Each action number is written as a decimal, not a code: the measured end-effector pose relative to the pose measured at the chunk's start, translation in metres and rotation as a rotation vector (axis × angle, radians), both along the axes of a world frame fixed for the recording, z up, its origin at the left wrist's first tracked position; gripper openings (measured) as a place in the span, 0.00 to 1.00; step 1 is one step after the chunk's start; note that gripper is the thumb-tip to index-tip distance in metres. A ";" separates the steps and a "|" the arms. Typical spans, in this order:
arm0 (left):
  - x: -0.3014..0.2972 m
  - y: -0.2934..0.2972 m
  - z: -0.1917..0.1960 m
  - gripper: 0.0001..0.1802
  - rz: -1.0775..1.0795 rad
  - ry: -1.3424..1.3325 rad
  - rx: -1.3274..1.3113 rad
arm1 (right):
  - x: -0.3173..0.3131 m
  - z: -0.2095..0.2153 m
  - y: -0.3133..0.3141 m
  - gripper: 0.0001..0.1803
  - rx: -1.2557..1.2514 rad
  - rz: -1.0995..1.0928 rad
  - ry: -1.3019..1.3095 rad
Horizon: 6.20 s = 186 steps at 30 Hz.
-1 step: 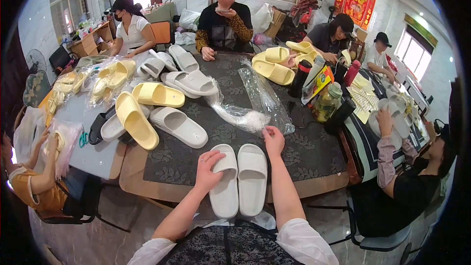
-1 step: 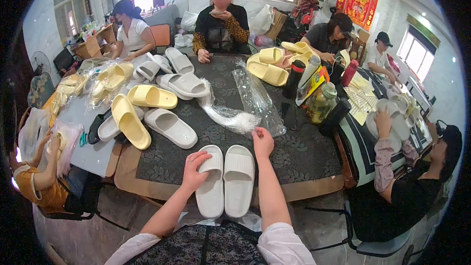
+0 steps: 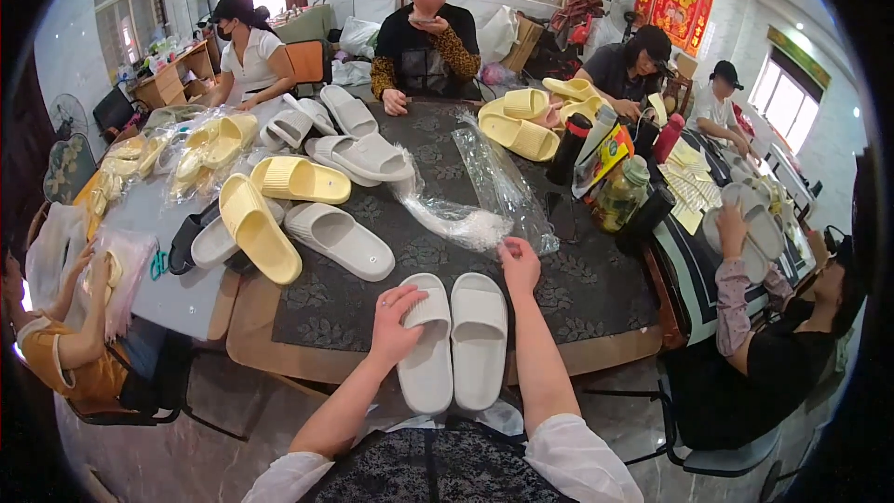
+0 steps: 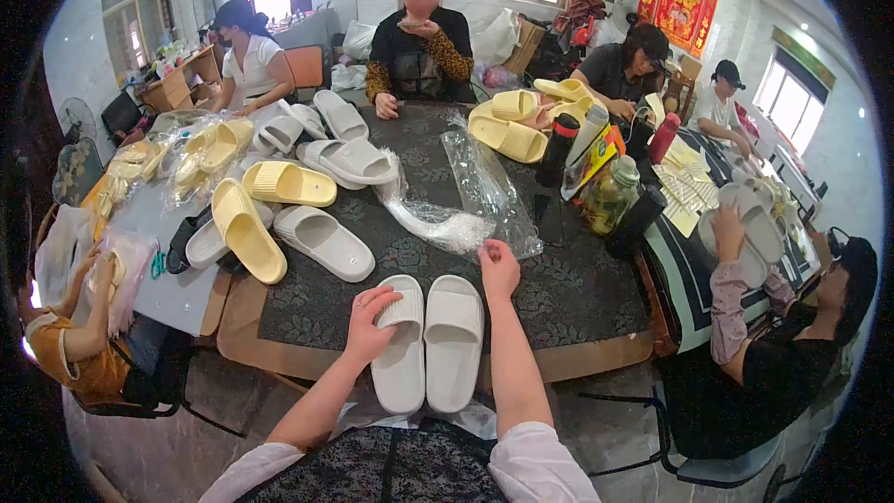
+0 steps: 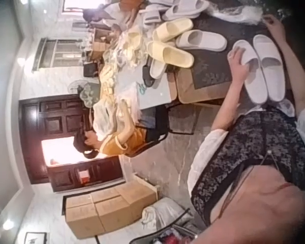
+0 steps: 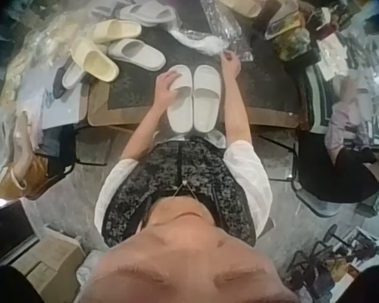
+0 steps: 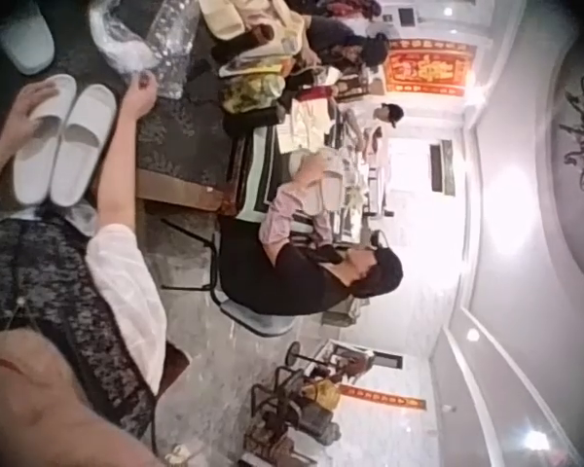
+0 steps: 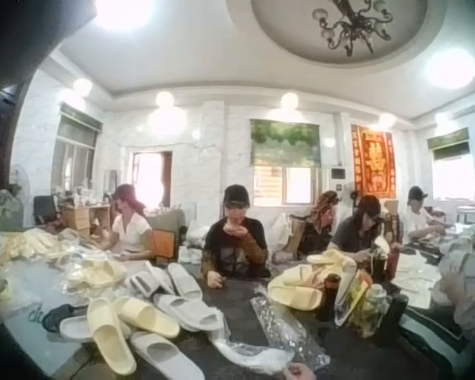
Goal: Trimming excess material and inspecting molded plastic slippers.
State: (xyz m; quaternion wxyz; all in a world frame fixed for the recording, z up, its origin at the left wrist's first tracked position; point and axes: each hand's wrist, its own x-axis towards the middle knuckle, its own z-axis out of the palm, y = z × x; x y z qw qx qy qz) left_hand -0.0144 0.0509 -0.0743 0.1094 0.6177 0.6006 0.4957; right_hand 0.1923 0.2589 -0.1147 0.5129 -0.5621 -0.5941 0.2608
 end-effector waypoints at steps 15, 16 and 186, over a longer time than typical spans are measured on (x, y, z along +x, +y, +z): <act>-0.002 -0.001 -0.006 0.30 -0.011 -0.012 0.004 | 0.039 0.026 -0.014 0.09 -0.103 -0.160 1.092; -0.002 -0.002 -0.006 0.30 -0.010 -0.001 0.005 | 0.053 0.027 -0.015 0.09 -0.069 -0.182 1.149; 0.031 0.052 0.024 0.10 -0.498 0.159 -0.267 | -0.018 0.026 -0.203 0.04 -0.681 0.418 0.841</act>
